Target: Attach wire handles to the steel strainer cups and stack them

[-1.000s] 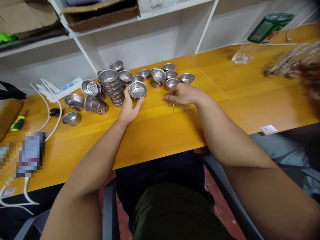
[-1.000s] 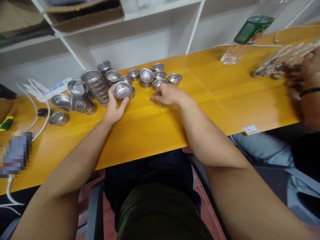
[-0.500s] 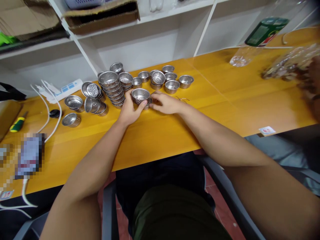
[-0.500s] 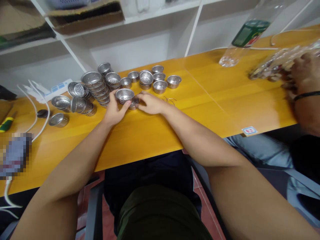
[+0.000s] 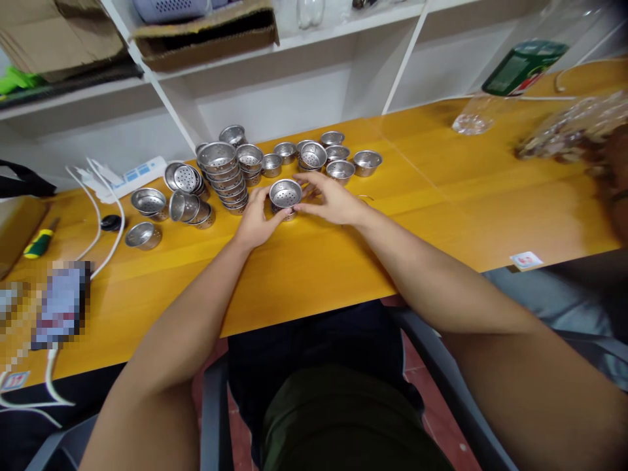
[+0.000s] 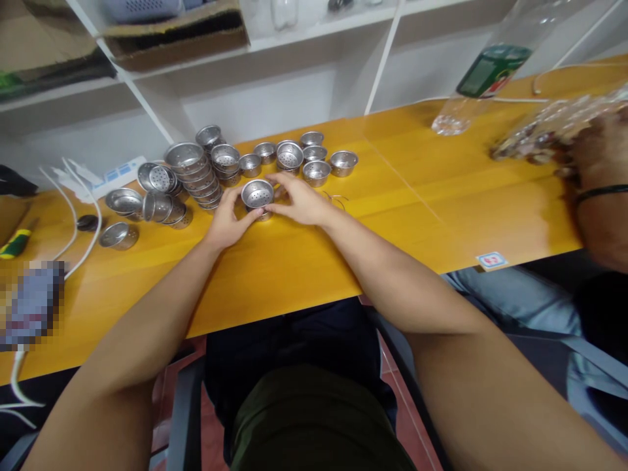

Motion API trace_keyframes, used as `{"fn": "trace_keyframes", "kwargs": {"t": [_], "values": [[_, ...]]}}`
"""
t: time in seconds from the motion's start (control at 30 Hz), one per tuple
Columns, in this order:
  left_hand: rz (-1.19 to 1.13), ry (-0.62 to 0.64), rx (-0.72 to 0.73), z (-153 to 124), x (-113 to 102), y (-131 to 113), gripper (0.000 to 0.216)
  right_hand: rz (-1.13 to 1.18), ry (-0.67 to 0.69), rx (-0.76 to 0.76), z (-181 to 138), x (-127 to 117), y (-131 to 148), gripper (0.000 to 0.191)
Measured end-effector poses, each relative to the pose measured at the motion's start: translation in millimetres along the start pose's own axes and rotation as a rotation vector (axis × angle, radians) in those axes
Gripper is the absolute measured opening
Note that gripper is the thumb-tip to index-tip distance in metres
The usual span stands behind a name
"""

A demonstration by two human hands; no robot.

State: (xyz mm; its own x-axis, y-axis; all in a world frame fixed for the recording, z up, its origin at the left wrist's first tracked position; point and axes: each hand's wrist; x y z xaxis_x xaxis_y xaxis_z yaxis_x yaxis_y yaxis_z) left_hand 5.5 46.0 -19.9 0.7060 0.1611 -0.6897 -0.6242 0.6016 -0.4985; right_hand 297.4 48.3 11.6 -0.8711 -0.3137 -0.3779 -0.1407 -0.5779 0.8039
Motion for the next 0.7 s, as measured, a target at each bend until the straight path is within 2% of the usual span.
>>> {"fn": "trace_keyframes", "kwargs": {"t": [0.2, 0.37, 0.43, 0.53, 0.7], "values": [[-0.057, -0.058, 0.015, 0.3, 3.8, 0.9, 0.090, 0.035, -0.068, 0.006, 3.1, 0.8, -3.6, 0.094], [-0.052, -0.002, -0.009, -0.7, -0.1, 1.3, 0.083, 0.010, -0.050, 0.025, 2.3, 0.9, -6.9, 0.075], [-0.057, 0.024, -0.026, -1.7, -0.8, 3.2, 0.087, -0.017, -0.043, 0.041, 1.6, 1.4, -8.0, 0.067], [-0.087, 0.041, -0.044, -3.0, -0.3, 7.0, 0.094, -0.013, -0.019, 0.068, 1.3, 3.6, -7.2, 0.065], [-0.187, 0.086, -0.069, -3.8, 3.4, 12.8, 0.091, 0.042, -0.031, 0.080, 2.9, 9.1, -5.3, 0.060]]}}
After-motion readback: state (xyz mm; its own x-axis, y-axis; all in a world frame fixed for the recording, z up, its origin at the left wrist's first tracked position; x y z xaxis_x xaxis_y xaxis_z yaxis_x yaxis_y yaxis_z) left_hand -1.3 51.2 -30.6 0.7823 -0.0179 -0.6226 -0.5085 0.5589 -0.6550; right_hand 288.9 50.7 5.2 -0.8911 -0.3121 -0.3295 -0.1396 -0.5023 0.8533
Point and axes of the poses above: each hand's wrist, its own z-axis towards the middle knuckle, its own x-axis out of the palm, y = z × x, and after that the axes turned 10 degrees about z, right-handed
